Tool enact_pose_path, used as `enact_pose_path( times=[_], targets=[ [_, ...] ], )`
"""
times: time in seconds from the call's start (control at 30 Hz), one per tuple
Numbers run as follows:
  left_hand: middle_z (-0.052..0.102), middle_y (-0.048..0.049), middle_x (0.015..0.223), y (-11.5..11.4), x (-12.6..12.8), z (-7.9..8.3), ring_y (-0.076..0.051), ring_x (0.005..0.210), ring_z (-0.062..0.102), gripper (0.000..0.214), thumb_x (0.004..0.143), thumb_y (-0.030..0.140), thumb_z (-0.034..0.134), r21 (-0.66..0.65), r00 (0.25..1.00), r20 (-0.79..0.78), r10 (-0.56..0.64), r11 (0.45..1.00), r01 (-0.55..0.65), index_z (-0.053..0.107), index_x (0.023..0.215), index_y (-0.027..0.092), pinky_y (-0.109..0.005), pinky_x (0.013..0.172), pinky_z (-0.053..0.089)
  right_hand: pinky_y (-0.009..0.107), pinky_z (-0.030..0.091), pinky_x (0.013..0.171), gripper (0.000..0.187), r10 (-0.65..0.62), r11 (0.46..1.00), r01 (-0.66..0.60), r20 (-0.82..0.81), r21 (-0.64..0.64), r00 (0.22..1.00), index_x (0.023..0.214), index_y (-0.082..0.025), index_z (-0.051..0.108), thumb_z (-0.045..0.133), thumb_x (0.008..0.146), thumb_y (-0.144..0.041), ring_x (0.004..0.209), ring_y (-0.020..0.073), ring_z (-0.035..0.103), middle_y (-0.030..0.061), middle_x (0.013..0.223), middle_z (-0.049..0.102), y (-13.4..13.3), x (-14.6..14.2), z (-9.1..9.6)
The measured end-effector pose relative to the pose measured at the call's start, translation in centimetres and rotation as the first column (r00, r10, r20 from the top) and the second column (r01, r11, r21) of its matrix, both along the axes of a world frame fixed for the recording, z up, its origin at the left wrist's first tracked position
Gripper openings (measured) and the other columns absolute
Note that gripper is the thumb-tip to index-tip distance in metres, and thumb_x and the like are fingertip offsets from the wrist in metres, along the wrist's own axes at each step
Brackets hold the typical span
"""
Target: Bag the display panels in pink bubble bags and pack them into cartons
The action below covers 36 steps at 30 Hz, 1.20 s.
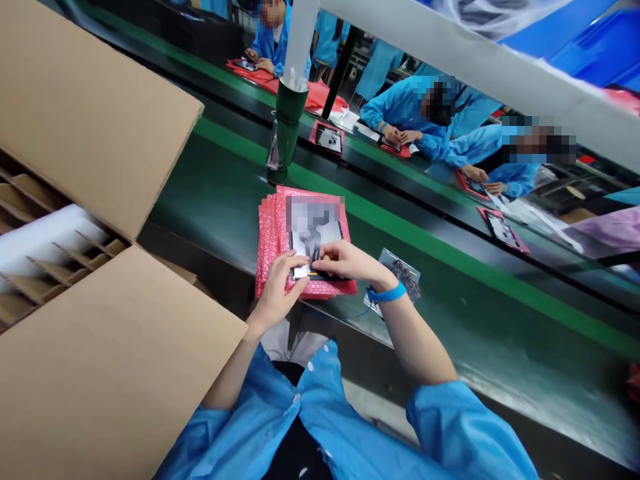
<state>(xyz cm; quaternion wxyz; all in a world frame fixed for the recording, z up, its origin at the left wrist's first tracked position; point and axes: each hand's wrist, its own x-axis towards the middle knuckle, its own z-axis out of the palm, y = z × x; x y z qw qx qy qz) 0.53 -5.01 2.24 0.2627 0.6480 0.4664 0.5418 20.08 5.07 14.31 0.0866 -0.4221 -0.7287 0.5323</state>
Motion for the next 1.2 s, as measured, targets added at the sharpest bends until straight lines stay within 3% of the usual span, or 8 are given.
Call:
enact_pose_path(
  times=[0.23, 0.47, 0.8, 1.2],
  targets=[
    [0.071, -0.0081, 0.145, -0.07, -0.01, 0.04, -0.028, 0.155, 0.053, 0.027, 0.109, 0.033, 0.062, -0.002, 1.0, 0.013, -0.007, 1.0, 0.007, 0.063, 0.136, 0.03, -0.055, 0.132, 0.044, 0.021, 0.036, 0.047, 0.046, 0.043, 0.999, -0.043, 0.025, -0.001, 0.999, 0.081, -0.019, 0.067, 0.08, 0.091, -0.062, 0.05, 0.0083, 0.05, -0.0051, 0.061, 0.062, 0.12, -0.15, 0.07],
    [0.071, -0.0085, 0.145, -0.01, -0.09, -0.02, -0.029, 0.155, 0.053, 0.028, 0.109, 0.032, 0.062, -0.012, 1.0, 0.008, -0.011, 1.0, 0.011, 0.064, 0.137, 0.03, -0.055, 0.132, 0.044, 0.021, 0.03, 0.045, 0.046, 0.066, 0.997, -0.064, 0.046, -0.035, 0.997, 0.083, -0.019, 0.067, 0.078, 0.092, -0.063, 0.048, 0.0078, 0.047, -0.0052, 0.061, 0.061, 0.38, -0.09, 0.05],
    [0.071, -0.0083, 0.145, 0.04, -0.1, -0.32, -0.028, 0.154, 0.053, 0.029, 0.109, 0.028, 0.064, 0.024, 1.0, 0.02, -0.016, 1.0, 0.015, 0.064, 0.138, 0.028, -0.054, 0.131, 0.044, 0.025, 0.038, 0.052, 0.043, 0.131, 0.99, -0.135, 0.089, 0.05, 0.987, 0.086, -0.02, 0.062, 0.074, 0.098, -0.06, 0.056, 0.0115, 0.053, -0.0034, 0.066, 0.061, 0.22, 0.0, -0.11],
    [0.072, -0.0089, 0.145, 0.13, -0.08, -0.47, -0.029, 0.155, 0.053, 0.029, 0.109, 0.029, 0.065, 0.022, 1.0, 0.019, -0.017, 1.0, 0.016, 0.064, 0.138, 0.028, -0.054, 0.132, 0.042, 0.027, 0.037, 0.052, 0.042, 0.105, 0.99, -0.113, 0.095, 0.083, 0.99, 0.084, -0.021, 0.061, 0.07, 0.1, -0.059, 0.055, 0.012, 0.054, -0.0032, 0.065, 0.061, 0.09, 0.01, -0.39]
  ],
)
